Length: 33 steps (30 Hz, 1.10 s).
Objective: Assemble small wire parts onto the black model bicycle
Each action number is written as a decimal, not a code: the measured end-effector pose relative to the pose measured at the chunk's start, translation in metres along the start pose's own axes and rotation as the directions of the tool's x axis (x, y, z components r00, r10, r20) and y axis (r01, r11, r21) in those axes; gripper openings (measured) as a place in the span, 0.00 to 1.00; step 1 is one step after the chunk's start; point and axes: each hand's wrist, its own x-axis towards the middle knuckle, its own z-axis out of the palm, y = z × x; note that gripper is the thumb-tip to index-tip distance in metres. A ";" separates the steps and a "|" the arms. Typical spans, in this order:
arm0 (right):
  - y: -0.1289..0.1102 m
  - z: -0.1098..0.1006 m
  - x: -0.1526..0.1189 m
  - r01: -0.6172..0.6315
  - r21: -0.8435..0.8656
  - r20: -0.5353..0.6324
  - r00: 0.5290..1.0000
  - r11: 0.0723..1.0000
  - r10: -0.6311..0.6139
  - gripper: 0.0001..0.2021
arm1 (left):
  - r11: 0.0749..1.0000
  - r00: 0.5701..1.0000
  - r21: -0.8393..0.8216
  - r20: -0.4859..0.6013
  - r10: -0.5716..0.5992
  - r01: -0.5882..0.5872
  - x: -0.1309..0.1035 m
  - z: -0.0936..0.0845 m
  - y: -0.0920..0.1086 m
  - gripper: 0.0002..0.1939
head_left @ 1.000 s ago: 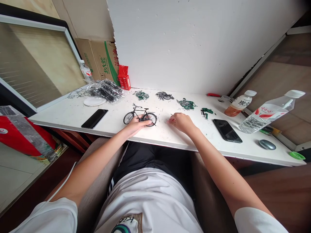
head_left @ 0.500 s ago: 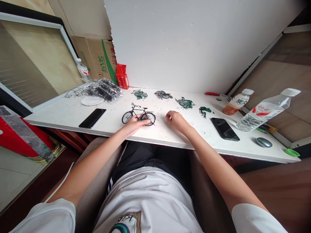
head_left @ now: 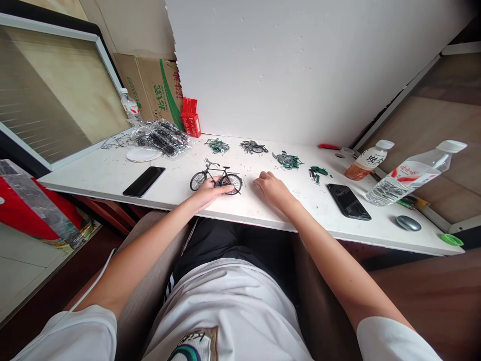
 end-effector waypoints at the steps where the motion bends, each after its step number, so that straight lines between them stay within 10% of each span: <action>1: -0.003 -0.002 -0.001 0.000 -0.061 0.021 1.000 0.998 0.001 0.20 | 1.000 1.000 0.000 -0.001 0.000 0.000 0.000 0.000 0.000 0.23; 9: -0.021 -0.016 -0.007 -0.106 -0.247 0.115 0.984 0.963 0.137 0.17 | 0.999 1.000 0.047 -0.021 -0.006 0.007 -0.002 0.003 0.001 0.25; 21: 0.008 -0.001 0.006 -0.023 0.449 0.000 1.000 0.893 0.025 0.18 | 0.985 0.998 0.162 -0.003 0.057 -0.055 0.000 -0.001 -0.003 0.26; 33: -0.004 -0.007 0.007 0.026 0.858 -0.064 0.996 0.513 0.058 0.22 | 0.979 0.997 0.187 0.021 0.077 -0.080 0.001 -0.002 -0.004 0.26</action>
